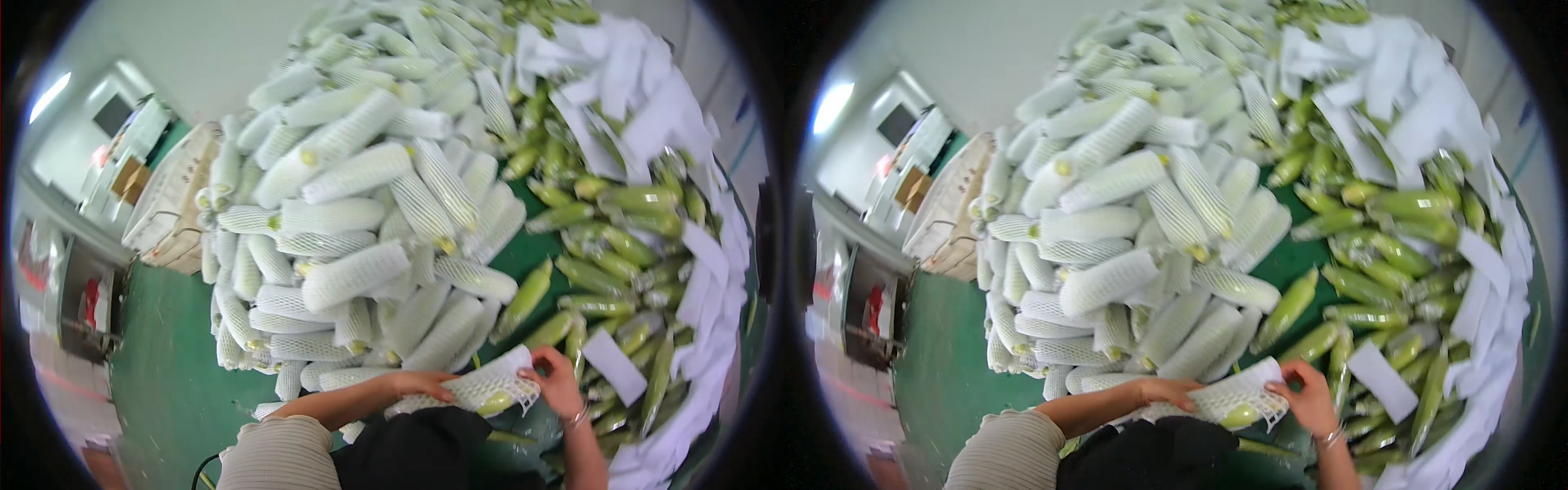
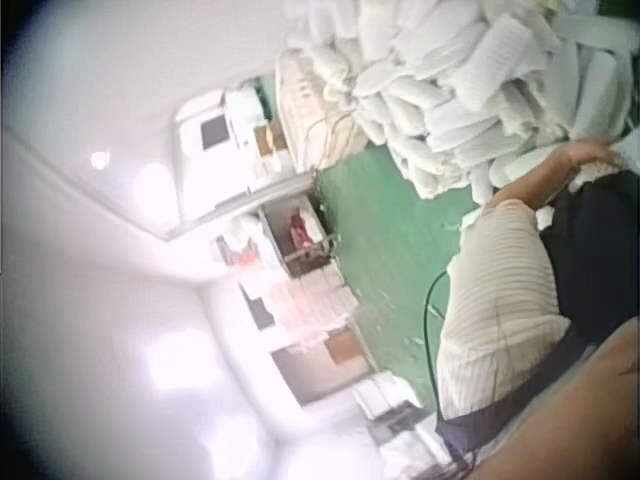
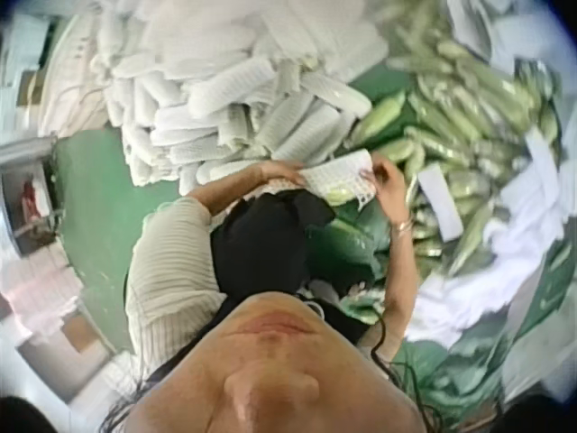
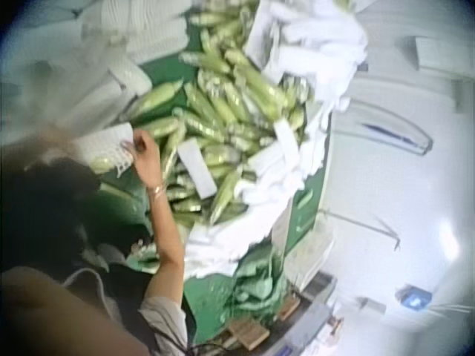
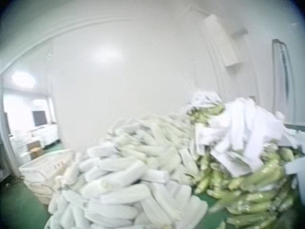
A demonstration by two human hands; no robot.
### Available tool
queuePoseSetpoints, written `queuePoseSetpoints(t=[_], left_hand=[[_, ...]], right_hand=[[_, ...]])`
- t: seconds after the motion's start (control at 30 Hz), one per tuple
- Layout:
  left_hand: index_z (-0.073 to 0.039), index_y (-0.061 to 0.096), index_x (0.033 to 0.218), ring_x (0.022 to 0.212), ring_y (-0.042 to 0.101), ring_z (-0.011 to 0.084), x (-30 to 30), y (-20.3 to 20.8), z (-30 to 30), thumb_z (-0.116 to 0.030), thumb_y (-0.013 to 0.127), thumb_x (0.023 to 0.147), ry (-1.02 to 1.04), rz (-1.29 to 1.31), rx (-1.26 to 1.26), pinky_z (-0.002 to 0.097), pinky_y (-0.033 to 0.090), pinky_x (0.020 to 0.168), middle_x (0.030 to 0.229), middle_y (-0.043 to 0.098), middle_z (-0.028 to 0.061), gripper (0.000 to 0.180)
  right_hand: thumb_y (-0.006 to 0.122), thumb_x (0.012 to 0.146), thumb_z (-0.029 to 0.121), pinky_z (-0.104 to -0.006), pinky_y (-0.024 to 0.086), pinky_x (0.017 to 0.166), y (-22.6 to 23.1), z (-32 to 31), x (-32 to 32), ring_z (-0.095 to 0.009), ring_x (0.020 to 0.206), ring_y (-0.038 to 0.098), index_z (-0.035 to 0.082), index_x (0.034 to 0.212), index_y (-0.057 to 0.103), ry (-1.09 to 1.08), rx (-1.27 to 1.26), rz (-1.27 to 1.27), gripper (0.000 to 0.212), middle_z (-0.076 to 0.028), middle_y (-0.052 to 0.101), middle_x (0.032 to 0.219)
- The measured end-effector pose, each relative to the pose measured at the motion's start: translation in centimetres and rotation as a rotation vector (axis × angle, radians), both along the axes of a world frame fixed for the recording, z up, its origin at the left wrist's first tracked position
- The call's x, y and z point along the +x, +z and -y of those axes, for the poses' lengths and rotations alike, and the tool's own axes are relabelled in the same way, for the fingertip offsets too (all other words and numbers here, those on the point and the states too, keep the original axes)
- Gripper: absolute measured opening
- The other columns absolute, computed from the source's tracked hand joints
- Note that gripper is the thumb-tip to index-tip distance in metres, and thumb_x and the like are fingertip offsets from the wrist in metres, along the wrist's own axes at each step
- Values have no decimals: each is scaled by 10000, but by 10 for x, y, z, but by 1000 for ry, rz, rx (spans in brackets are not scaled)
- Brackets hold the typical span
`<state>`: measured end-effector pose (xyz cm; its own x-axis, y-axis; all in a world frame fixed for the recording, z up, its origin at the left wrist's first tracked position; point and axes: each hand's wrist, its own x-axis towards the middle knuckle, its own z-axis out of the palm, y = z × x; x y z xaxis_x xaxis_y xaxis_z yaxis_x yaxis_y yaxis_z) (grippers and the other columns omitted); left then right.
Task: The person packs corn into white foam sleeves by hand and moves them from one pile to another on the floor.
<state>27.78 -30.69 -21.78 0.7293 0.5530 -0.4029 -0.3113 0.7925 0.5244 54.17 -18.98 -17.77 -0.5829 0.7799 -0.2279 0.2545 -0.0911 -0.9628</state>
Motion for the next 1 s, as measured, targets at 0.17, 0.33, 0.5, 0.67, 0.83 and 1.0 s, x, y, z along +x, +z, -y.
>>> queuePoseSetpoints(t=[0.17, 0.33, 0.5, 0.67, 0.83, 1.0], left_hand=[[32, 340, 1363, 1231, 402, 174, -12, -9, 24, -333, 651, 805, 78, -166, 19, 289, 247, 1053, 1341, 443, 103, 736], [16, 252, 1409, 1326, 283, 231, -23, -9, 52, -336, 683, 728, 233, -141, -122, 324, 177, 1087, 1443, 304, 135, 880], [-21, 227, 1430, 1340, 253, 217, -20, 30, 57, -349, 667, 743, 301, -227, 186, 322, 161, 1092, 1459, 277, 115, 880], [-24, 309, 1401, 1295, 322, 197, -21, 33, 92, -317, 600, 824, 467, -347, 167, 291, 219, 1071, 1420, 339, 110, 710], [-48, 429, 1339, 1057, 499, 165, -32, 77, 115, -301, 696, 775, 821, -524, 3, 271, 363, 939, 1183, 541, 78, 673], [-47, 478, 1266, 1093, 496, 268, -164, 109, 72, -229, 564, 827, 777, -1835, 829, 375, 390, 948, 1210, 535, 135, 482]], right_hand=[[744, 688, 11, -263, 453, 670, -6, 22, -13, -170, 715, 578, -21, 770, 621, -186, 155, -101, 151, -85, 614, 750], [618, 794, -22, -238, 416, 662, -3, 22, -25, -134, 740, 520, 3, 861, 558, -220, 393, -173, 93, -49, 577, 848], [508, 891, 98, -277, 418, 696, -91, 7, -5, -126, 768, 477, 54, 953, 504, -142, -178, -381, 77, -43, 512, 830], [447, 934, 155, -264, 380, 594, -45, 21, -45, -117, 645, 407, 37, 895, 485, -103, 478, -85, 130, -22, 442, 729], [552, 912, 159, -281, 383, 679, 58, 54, -70, -132, 721, 397, 37, 918, 477, -32, 257, -52, 144, -56, 448, 792], [582, 848, 63, -310, 482, 720, 86, 16, -57, -207, 774, 614, 34, 1092, 504, 14, 523, 10, 258, -93, 619, 843]])
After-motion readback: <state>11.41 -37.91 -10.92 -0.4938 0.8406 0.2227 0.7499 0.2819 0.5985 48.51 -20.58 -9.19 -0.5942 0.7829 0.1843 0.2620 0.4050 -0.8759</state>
